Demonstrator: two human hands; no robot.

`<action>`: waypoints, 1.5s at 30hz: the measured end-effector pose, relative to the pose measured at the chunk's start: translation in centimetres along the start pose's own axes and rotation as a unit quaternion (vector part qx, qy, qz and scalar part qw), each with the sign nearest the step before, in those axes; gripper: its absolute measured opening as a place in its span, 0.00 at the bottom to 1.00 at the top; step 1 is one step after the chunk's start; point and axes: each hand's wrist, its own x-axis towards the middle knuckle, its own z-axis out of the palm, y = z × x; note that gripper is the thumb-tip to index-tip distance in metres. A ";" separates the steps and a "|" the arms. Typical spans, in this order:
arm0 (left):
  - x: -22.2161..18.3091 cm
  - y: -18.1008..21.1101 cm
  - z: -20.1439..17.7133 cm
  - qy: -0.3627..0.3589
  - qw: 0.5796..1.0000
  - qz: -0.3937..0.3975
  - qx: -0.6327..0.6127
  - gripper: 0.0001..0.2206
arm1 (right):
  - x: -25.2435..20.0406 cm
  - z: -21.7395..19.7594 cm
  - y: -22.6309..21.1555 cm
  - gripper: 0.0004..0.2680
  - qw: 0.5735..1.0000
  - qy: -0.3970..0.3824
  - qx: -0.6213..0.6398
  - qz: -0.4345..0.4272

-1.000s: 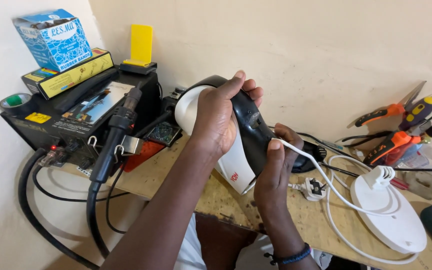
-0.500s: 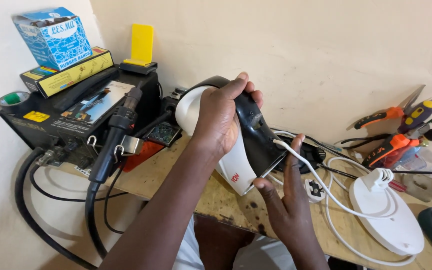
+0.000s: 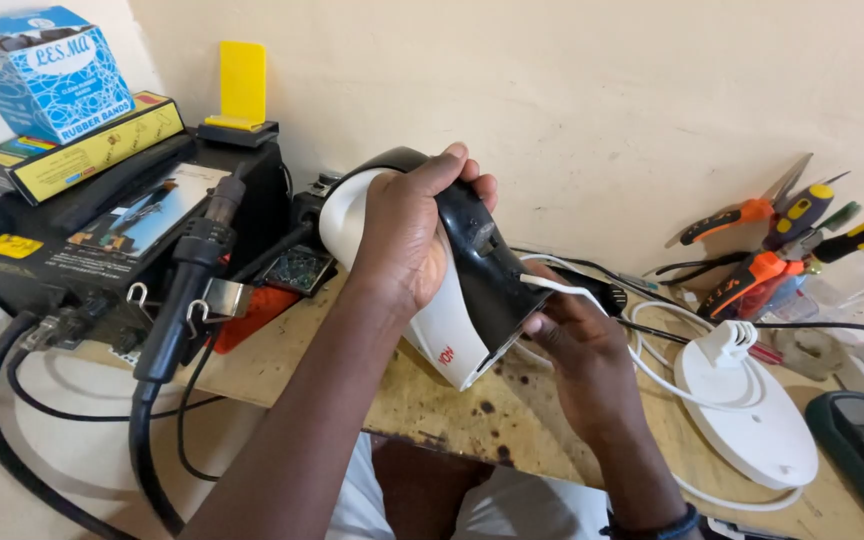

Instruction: Assembling the handle and lid of an electric kettle and adjusting internal components on a workbench.

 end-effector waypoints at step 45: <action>-6.7 -8.0 -3.8 -0.079 0.820 0.210 0.526 0.16 | 4.0 5.4 -15.0 0.32 0.779 -0.219 -0.503 -0.304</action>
